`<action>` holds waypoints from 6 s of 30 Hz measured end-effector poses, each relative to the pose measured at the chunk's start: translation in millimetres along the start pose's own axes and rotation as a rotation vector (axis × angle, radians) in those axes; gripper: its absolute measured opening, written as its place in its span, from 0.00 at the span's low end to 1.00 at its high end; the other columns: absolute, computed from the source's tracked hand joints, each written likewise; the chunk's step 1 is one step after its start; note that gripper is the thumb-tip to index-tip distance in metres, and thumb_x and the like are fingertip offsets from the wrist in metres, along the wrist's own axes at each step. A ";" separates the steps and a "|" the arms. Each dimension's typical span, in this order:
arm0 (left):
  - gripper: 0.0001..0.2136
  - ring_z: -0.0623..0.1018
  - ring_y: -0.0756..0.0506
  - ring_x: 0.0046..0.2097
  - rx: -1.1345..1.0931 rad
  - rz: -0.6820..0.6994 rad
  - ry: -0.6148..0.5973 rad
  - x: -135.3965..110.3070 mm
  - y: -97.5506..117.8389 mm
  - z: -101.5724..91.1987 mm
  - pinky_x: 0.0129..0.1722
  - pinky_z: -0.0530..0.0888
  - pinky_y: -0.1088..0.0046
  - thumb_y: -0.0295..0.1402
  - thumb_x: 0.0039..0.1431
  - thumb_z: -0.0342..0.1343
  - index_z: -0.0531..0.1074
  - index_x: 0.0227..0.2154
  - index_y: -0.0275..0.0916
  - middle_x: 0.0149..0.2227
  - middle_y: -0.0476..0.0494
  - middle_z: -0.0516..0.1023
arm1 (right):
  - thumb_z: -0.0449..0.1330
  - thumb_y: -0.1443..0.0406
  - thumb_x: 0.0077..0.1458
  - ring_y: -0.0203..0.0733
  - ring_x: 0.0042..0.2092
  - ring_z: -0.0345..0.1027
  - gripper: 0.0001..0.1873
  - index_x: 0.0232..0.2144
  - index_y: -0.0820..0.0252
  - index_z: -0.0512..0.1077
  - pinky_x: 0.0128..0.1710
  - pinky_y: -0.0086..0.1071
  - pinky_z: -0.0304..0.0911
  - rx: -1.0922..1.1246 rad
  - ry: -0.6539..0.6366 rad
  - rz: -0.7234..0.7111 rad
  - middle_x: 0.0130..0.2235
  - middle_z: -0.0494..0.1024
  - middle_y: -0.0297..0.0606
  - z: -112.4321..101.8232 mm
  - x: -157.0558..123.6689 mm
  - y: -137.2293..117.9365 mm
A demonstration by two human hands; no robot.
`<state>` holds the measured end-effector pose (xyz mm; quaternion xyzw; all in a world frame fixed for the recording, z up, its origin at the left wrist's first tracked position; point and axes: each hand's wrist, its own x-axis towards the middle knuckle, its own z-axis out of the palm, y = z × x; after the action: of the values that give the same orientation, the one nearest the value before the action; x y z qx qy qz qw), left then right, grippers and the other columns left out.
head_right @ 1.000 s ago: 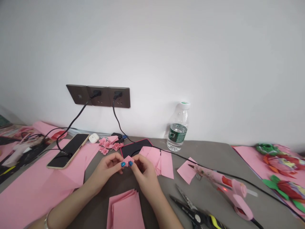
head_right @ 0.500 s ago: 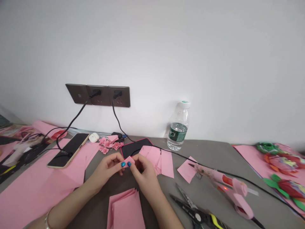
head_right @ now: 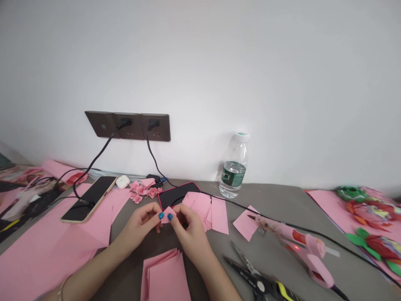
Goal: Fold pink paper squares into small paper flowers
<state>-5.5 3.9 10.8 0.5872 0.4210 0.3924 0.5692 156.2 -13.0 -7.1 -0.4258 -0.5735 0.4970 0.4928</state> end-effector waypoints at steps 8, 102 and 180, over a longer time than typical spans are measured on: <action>0.15 0.70 0.50 0.26 0.003 -0.012 -0.007 -1.2 1.0 0.5 0.26 0.69 0.75 0.43 0.53 0.60 0.68 0.23 0.37 0.23 0.51 0.68 | 0.57 0.52 0.59 0.38 0.29 0.62 0.17 0.27 0.59 0.68 0.29 0.29 0.57 0.021 -0.021 0.004 0.27 0.70 0.34 1.8 0.1 -3.0; 0.07 0.74 0.49 0.29 -0.117 0.001 -0.017 2.7 -3.9 -0.6 0.33 0.69 0.75 0.34 0.52 0.64 0.73 0.28 0.36 0.25 0.48 0.75 | 0.55 0.68 0.58 0.37 0.29 0.64 0.05 0.29 0.57 0.67 0.28 0.28 0.61 -0.241 0.169 -0.264 0.28 0.70 0.34 7.3 -2.5 2.3; 0.13 0.74 0.51 0.30 -0.309 -0.058 0.141 3.7 -3.8 -1.4 0.32 0.71 0.78 0.34 0.44 0.69 0.69 0.24 0.36 0.25 0.51 0.75 | 0.56 0.62 0.60 0.40 0.31 0.64 0.09 0.28 0.58 0.66 0.29 0.30 0.60 -0.190 0.152 -0.186 0.29 0.69 0.35 2.6 -3.4 1.0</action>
<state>-5.7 7.8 7.1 0.4514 0.4110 0.4762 0.6329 154.1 -16.6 -8.6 -0.4519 -0.6159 0.3592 0.5361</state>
